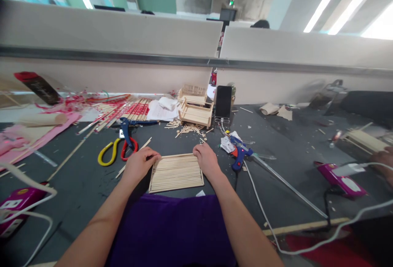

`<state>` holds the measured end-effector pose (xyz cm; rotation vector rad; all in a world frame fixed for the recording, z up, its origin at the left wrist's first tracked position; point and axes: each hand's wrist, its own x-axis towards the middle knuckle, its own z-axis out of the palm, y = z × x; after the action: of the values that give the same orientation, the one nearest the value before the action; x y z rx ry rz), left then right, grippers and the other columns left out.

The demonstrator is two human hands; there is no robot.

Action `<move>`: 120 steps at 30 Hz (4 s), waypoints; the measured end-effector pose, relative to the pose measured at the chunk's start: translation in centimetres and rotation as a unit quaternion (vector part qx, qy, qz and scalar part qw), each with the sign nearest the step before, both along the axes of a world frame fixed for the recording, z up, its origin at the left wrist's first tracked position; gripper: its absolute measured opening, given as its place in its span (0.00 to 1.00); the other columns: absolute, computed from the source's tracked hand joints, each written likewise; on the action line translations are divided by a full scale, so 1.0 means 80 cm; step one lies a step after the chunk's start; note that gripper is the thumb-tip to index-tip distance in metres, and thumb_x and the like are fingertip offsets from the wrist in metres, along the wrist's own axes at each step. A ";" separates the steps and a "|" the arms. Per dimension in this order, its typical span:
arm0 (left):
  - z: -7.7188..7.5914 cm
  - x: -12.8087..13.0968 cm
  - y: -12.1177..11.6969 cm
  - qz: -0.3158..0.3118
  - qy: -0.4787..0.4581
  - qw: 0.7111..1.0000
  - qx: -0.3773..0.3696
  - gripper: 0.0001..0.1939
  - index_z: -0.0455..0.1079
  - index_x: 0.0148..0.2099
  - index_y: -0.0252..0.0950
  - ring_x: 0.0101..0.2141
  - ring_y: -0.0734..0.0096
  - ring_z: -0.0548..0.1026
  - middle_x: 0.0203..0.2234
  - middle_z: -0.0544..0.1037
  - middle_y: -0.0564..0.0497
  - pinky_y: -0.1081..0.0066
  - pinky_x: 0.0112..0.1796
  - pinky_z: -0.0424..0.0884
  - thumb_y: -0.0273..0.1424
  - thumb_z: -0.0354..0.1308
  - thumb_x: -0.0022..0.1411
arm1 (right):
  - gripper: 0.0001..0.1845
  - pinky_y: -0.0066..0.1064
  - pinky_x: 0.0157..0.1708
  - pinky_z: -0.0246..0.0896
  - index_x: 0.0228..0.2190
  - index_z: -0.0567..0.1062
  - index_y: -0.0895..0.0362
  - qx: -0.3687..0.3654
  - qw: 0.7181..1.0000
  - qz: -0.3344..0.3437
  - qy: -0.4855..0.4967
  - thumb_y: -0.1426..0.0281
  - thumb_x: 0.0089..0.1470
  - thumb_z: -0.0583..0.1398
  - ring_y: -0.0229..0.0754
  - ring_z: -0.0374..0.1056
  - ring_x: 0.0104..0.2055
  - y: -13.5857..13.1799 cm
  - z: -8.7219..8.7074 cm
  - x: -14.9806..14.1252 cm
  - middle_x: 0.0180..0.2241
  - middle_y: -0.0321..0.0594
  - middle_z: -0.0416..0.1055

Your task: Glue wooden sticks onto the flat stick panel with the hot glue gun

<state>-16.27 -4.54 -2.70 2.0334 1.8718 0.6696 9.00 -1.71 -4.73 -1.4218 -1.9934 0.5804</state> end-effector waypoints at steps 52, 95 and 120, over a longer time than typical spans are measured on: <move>-0.004 -0.014 0.003 -0.006 -0.087 0.996 -0.024 0.09 0.75 0.33 0.38 0.36 0.65 0.75 0.32 0.79 0.51 0.68 0.39 0.67 0.34 0.54 0.55 | 0.09 0.31 0.39 0.58 0.27 0.73 0.56 0.035 0.998 -0.030 0.038 0.75 0.55 0.54 0.42 0.66 0.36 -0.004 -0.003 0.009 0.31 0.40 0.69; -0.008 -0.021 0.006 -0.021 -0.102 0.994 -0.031 0.09 0.76 0.33 0.40 0.37 0.64 0.75 0.34 0.80 0.51 0.68 0.39 0.68 0.33 0.54 0.55 | 0.24 0.35 0.26 0.56 0.25 0.74 0.57 -0.108 0.905 -0.369 -0.182 0.51 0.53 0.51 0.54 0.71 0.32 -0.067 0.019 0.122 0.28 0.51 0.75; -0.013 -0.021 0.008 -0.017 -0.129 0.991 -0.035 0.09 0.76 0.31 0.39 0.33 0.66 0.75 0.32 0.79 0.52 0.71 0.35 0.67 0.31 0.54 0.53 | 0.23 0.26 0.16 0.57 0.46 0.71 0.58 -0.119 0.962 -0.119 0.213 0.58 0.51 0.60 0.35 0.58 0.17 -0.116 0.048 0.053 0.22 0.35 0.71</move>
<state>-17.96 -3.93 -3.70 1.8341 1.6848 0.8029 13.27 -10.95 -0.90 -1.4964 -1.4285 0.9501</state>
